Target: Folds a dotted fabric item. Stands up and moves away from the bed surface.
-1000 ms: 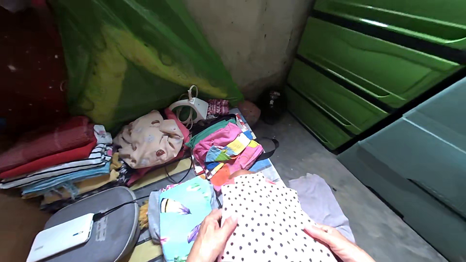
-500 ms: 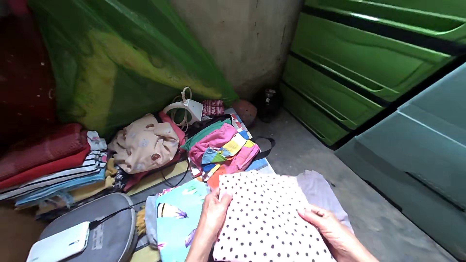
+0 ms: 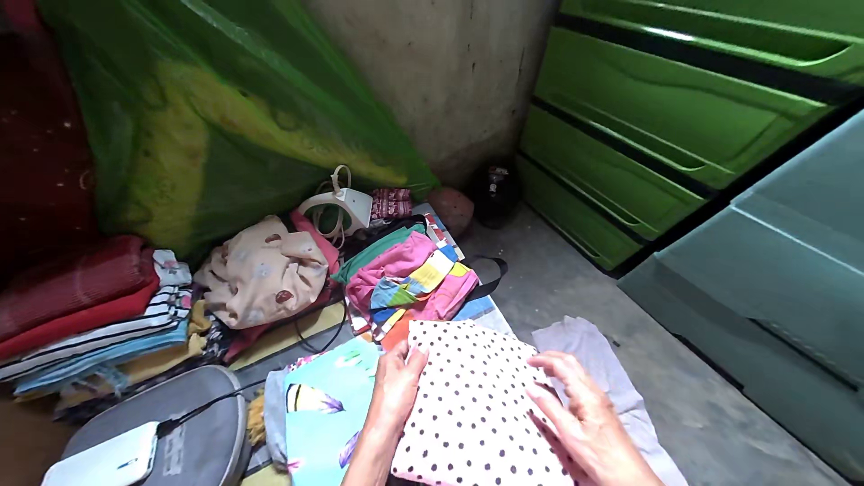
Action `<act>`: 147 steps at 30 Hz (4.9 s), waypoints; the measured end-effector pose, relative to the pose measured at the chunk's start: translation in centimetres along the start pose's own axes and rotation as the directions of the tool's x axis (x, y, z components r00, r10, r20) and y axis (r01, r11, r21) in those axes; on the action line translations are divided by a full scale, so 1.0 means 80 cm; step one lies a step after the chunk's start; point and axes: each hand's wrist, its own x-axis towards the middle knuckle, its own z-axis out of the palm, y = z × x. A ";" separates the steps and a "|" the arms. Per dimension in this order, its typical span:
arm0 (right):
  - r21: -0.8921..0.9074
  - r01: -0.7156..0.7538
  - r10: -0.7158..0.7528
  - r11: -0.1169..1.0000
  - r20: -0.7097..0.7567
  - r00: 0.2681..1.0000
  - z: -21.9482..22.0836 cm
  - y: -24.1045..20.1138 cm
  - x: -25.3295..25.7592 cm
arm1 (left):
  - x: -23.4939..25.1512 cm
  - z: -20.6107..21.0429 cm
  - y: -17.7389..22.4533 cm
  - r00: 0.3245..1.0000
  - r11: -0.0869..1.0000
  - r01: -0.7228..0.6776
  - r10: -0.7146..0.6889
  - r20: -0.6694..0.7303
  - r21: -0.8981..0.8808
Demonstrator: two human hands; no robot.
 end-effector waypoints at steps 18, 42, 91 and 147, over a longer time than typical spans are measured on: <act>-0.355 -0.055 0.280 0.933 0.623 0.730 0.063 -0.055 0.092 | 0.027 0.000 -0.006 0.997 0.992 0.063 -0.059 -0.041 0.106; -0.186 0.079 0.043 0.979 0.574 0.818 0.062 0.006 0.083 | 0.003 0.010 -0.036 0.869 0.598 -0.478 0.216 0.445 0.644; 0.405 -0.492 0.420 0.771 0.256 0.870 0.015 0.037 0.074 | -0.027 -0.035 -0.057 0.997 0.906 0.074 -0.064 0.038 -0.416; -0.264 0.344 -0.390 0.901 -0.144 0.910 0.069 0.042 0.052 | -0.019 -0.017 -0.080 0.599 0.370 -0.556 0.799 0.050 0.744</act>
